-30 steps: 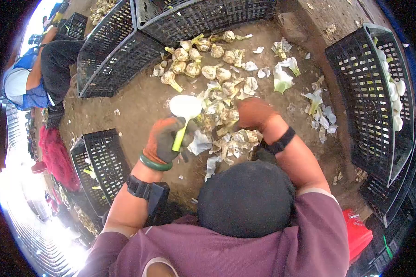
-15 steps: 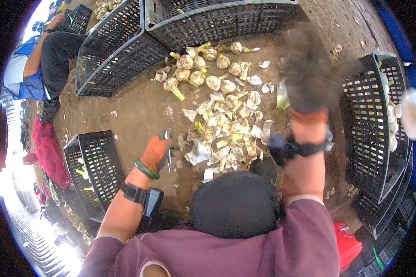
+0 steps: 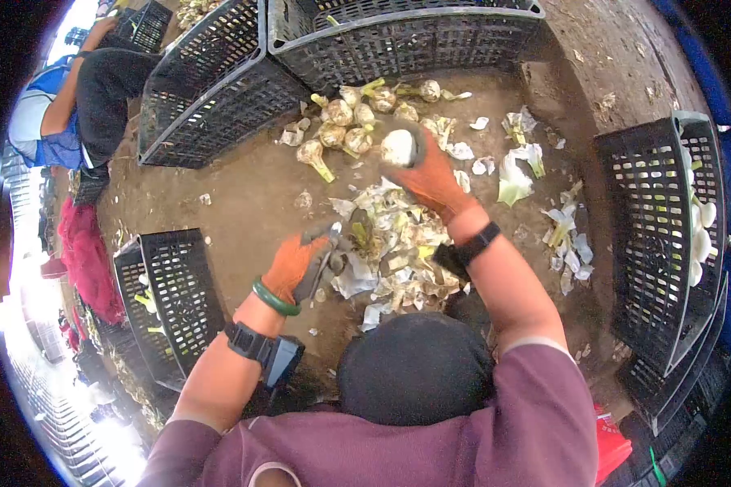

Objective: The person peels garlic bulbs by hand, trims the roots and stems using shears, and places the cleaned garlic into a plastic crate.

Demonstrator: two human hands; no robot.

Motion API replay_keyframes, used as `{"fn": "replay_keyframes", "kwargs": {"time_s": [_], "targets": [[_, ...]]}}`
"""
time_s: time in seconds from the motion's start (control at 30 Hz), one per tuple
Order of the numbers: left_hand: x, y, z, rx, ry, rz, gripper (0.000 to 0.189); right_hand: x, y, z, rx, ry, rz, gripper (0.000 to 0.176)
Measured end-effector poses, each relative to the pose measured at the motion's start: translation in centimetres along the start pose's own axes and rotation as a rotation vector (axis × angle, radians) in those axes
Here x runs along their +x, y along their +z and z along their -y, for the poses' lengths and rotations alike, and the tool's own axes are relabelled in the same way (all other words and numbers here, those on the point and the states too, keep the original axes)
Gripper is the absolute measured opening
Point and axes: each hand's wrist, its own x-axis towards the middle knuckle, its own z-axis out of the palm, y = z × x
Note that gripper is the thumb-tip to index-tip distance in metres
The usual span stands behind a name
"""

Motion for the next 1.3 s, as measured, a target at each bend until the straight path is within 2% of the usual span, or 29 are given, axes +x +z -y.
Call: {"fn": "replay_keyframes", "kwargs": {"time_s": [0.03, 0.1, 0.13, 0.2, 0.23, 0.3, 0.4, 0.47, 0.5, 0.6, 0.63, 0.7, 0.73, 0.8, 0.87, 0.9, 0.97, 1.0, 1.07, 1.1, 1.17, 1.2, 1.23, 1.27, 1.3], "targets": [[0.5, 0.7, 0.0, -0.131, 0.053, 0.001, 0.034, -1.2, -0.1, 1.8, 0.143, 0.083, 0.028, 0.060], [0.0, 2.2, -2.1, -0.059, 0.147, 0.042, 0.036, -3.8, -0.5, 7.0, 0.433, 0.243, 0.082, 0.067], [-0.1, 2.7, -3.0, -0.022, 0.195, 0.063, 0.037, -4.7, -0.4, 7.5, 0.479, 0.223, 0.115, 0.066], [0.0, 2.8, -3.4, 0.368, 0.489, 0.074, 0.027, -6.1, -0.2, 8.2, 0.571, 0.183, 0.187, 0.064], [-0.4, 2.7, -3.9, 0.503, 0.512, 0.079, 0.025, -6.6, 0.2, 8.0, 0.615, 0.145, 0.207, 0.061], [-1.4, 3.4, -5.2, 0.148, 0.146, 0.047, 0.020, -7.3, 0.2, 7.9, 0.501, 0.113, 0.217, 0.062], [-2.1, 3.5, -5.6, 0.046, 0.022, 0.019, 0.021, -8.0, 0.5, 7.3, 0.165, -0.049, 0.152, 0.062], [-2.0, 3.2, -5.6, 0.114, 0.067, 0.021, 0.021, -8.2, 0.2, 7.6, 0.004, -0.134, 0.114, 0.063], [-1.9, 3.0, -5.6, 0.149, 0.088, 0.022, 0.020, -8.4, -0.1, 9.2, -0.312, -0.292, 0.050, 0.062], [-1.5, 3.5, -6.2, 0.505, 0.208, -0.016, 0.023, -8.2, -0.4, 9.4, -0.491, -0.447, 0.038, 0.062], [-1.2, 3.6, -5.8, 0.580, 0.358, -0.094, 0.024, -8.2, -0.1, 9.9, -0.256, -0.342, 0.031, 0.046], [-0.5, 3.8, -4.7, 0.724, 0.655, -0.254, 0.026, -8.5, 0.0, 8.8, 0.557, 0.181, 0.074, 0.038], [-0.6, 3.8, -4.5, 0.679, 0.665, -0.236, 0.025, -8.5, 0.1, 8.2, 0.958, 0.448, 0.092, 0.035], [-1.1, 4.0, -4.5, 0.590, 0.688, -0.195, 0.024, -8.2, 0.2, 7.5, 0.722, 0.471, 0.147, 0.034], [-1.4, 4.5, -4.4, 0.323, 0.456, -0.175, 0.020, -8.5, 0.0, 7.0, 0.742, 0.481, 0.239, 0.033], [-1.6, 4.7, -4.3, 0.190, 0.334, -0.168, 0.018, -8.9, 0.1, 7.1, 0.657, 0.464, 0.214, 0.032], [-2.3, 4.7, -5.2, 0.077, 0.150, -0.098, 0.016, -9.1, -0.1, 6.8, 0.261, 0.101, 0.281, 0.030], [-2.4, 4.7, -5.6, 0.020, 0.060, -0.062, 0.015, -9.0, -0.2, 7.4, 0.289, 0.192, 0.303, 0.027], [-1.2, 4.6, -3.9, 0.106, 0.214, -0.083, 0.014, -8.8, -0.4, 8.6, 0.340, 0.378, 0.337, 0.027], [-0.9, 4.7, -3.6, 0.144, 0.268, -0.094, 0.014, -8.9, 0.2, 8.8, 0.282, 0.319, 0.272, 0.038], [-0.7, 5.3, -3.4, 0.214, 0.351, -0.118, 0.014, -8.8, 1.3, 8.6, 0.232, 0.228, 0.151, 0.046], [-0.6, 5.9, -3.5, 0.247, 0.381, -0.126, 0.014, -8.7, 1.8, 7.5, 0.238, 0.194, 0.094, 0.041], [-0.4, 7.5, -4.7, -0.205, -0.052, -0.313, 0.018, -8.4, 2.3, 6.6, 0.242, 0.158, 0.037, 0.036], [0.0, 7.5, -3.7, 0.136, 0.166, -0.388, 0.021, -8.2, 2.4, 6.0, 0.245, 0.122, -0.018, 0.031], [0.6, 7.5, -1.7, 0.479, 0.385, -0.452, 0.024, -8.0, 2.0, 6.0, 0.185, 0.214, -0.089, 0.022]]}}
